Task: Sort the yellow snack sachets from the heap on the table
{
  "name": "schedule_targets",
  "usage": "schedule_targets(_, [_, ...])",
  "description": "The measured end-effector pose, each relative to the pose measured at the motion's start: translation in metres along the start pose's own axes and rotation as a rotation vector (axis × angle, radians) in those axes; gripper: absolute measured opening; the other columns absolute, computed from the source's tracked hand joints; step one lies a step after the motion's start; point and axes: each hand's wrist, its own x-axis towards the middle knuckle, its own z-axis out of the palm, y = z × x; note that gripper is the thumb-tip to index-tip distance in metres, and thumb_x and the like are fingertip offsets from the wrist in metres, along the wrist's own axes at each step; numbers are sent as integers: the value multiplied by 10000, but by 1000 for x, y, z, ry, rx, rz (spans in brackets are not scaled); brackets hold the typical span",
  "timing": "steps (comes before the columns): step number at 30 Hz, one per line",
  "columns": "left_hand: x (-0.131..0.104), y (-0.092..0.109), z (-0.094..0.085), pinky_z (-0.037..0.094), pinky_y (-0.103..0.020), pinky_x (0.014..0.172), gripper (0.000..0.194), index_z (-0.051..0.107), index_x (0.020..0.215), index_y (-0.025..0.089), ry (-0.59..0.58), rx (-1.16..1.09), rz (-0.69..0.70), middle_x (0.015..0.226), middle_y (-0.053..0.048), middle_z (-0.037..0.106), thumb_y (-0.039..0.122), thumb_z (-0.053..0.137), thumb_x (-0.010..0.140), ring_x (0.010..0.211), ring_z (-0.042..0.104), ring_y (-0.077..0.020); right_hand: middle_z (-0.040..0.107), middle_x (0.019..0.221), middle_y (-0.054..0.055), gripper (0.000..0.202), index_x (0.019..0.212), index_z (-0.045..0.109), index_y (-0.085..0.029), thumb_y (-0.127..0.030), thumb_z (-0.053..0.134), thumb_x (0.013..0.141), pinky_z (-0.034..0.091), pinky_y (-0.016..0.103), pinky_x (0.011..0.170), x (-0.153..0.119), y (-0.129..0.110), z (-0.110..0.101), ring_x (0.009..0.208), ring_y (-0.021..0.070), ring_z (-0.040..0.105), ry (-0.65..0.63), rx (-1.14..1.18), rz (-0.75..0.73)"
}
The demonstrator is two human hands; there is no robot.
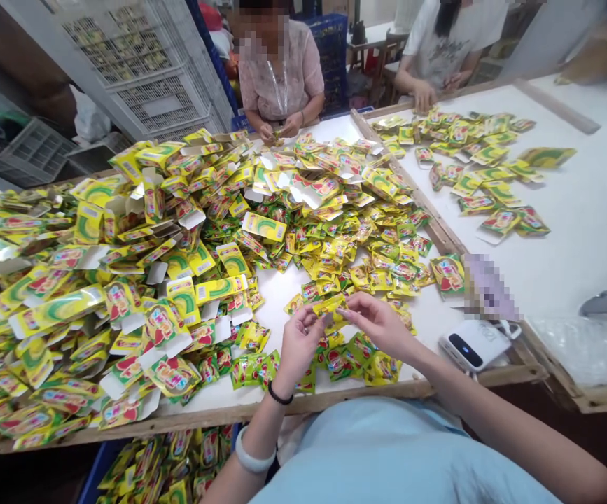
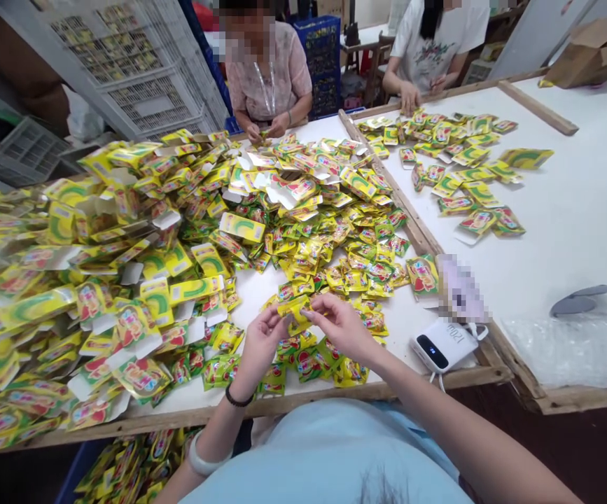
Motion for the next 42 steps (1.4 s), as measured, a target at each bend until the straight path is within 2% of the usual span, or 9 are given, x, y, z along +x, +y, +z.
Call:
schedule_targets(5, [4, -4, 13, 476, -255, 684, 292, 607, 1054, 163, -160, 154, 106, 874, -49, 674, 366, 546, 853, 734, 596, -143, 589, 1073, 55, 559, 1266, 400, -245, -420, 640, 793, 519, 334, 825, 2, 0, -15, 917, 167, 600, -118, 162, 97])
schedule_targets(10, [13, 1, 12, 485, -314, 770, 420, 473, 1276, 215, -246, 578, 347, 878, -47, 629, 335, 507, 875, 798, 587, -173, 655, 1004, 68, 338, 1063, 619, -198, -441, 577, 833, 518, 336, 812, -5, 0, -31, 919, 215, 622, -151, 44, 89])
schedule_targets(14, [31, 25, -50, 377, -431, 999, 466, 407, 1319, 214, -25, 1139, 519, 1201, -118, 556, 198, 477, 858, 1163, 477, -243, 599, 666, 0, 477, 1124, 545, -169, -504, 602, 788, 410, 232, 401, -15, 21, -46, 499, 148, 571, -5, -35, 270])
schedule_targets(17, [44, 42, -120, 175, -575, 1081, 547, 468, 1266, 169, 288, 1576, 315, 1360, -164, 439, 49, 499, 733, 1352, 242, -345, 494, 549, -53, 531, 1119, 517, -158, -535, 616, 759, 320, 209, 345, -19, 33, -50, 398, 111, 485, 51, -21, 332])
schedule_targets(22, [61, 54, -180, 100, -599, 1081, 455, 586, 1075, 94, 303, 1612, 153, 1116, -188, 569, 0, 513, 636, 1254, 377, -371, 504, 586, -60, 438, 979, 526, -188, -515, 666, 723, 310, 194, 333, -16, 26, -38, 357, 61, 409, 99, 48, 314])
schedule_targets(28, [48, 48, -113, 418, -384, 951, 372, 496, 1181, 143, 84, 1312, 265, 1157, -119, 572, 122, 410, 819, 1129, 515, -229, 567, 647, -31, 351, 965, 554, -187, -423, 690, 743, 365, 193, 351, -8, -5, -29, 403, 72, 483, 117, 135, 195])
schedule_targets(34, [13, 29, -8, 474, -267, 690, 247, 548, 979, 156, -419, 271, 73, 840, -28, 613, 290, 598, 778, 761, 579, -158, 579, 730, -31, 231, 959, 531, -240, -289, 674, 785, 430, 214, 412, 5, -52, -11, 465, 81, 504, 155, 197, -165])
schedule_targets(38, [4, 19, 10, 399, -218, 594, 137, 526, 760, 147, -358, 233, 42, 675, 34, 508, 134, 623, 664, 624, 464, -99, 624, 903, 32, 113, 948, 591, -227, -197, 600, 840, 501, 284, 699, 10, -54, -9, 792, 151, 603, 26, -166, -442])
schedule_targets(42, [-1, 8, 8, 405, -231, 652, 205, 575, 864, 145, -363, 302, 45, 711, 34, 529, 123, 598, 662, 666, 462, -109, 630, 913, 49, 145, 933, 632, -209, -138, 521, 872, 472, 279, 706, 3, -50, -19, 819, 162, 604, -266, -621, -394])
